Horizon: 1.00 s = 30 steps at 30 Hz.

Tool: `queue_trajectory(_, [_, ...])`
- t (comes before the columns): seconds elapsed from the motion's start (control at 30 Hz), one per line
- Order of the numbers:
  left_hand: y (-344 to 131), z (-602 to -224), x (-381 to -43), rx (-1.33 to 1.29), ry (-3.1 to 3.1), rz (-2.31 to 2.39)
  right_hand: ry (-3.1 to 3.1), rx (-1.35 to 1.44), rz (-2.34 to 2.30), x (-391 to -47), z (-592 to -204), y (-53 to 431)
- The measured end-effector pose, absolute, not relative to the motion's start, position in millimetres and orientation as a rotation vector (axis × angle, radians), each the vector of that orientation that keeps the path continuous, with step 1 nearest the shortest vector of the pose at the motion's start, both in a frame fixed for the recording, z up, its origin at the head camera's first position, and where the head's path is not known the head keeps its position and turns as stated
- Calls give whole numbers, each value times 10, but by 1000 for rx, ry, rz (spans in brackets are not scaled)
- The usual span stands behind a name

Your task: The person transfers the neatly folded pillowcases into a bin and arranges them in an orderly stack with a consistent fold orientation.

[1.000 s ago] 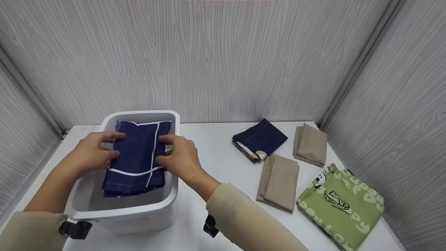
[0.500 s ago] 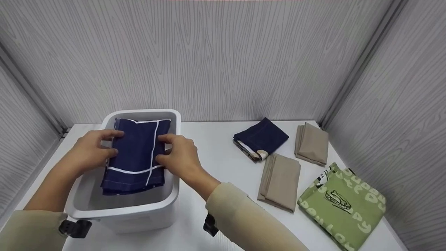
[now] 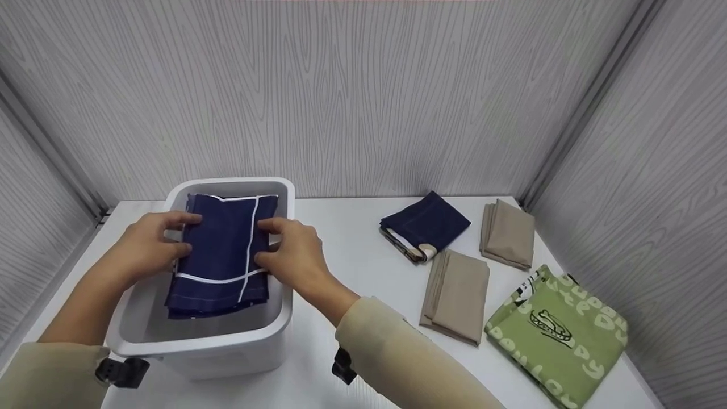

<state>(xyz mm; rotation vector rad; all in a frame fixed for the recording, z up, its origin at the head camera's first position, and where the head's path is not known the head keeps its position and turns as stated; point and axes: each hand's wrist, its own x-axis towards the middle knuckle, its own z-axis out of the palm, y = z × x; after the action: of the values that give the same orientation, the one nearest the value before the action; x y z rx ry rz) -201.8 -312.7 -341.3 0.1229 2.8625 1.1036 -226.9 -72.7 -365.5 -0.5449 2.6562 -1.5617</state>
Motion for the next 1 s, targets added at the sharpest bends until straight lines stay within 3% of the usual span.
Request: queue_trajectory(1.0, [-3181,-3465,-1994,116,2854,1154,2689,-556,-1533,-2272,-3671,-720])
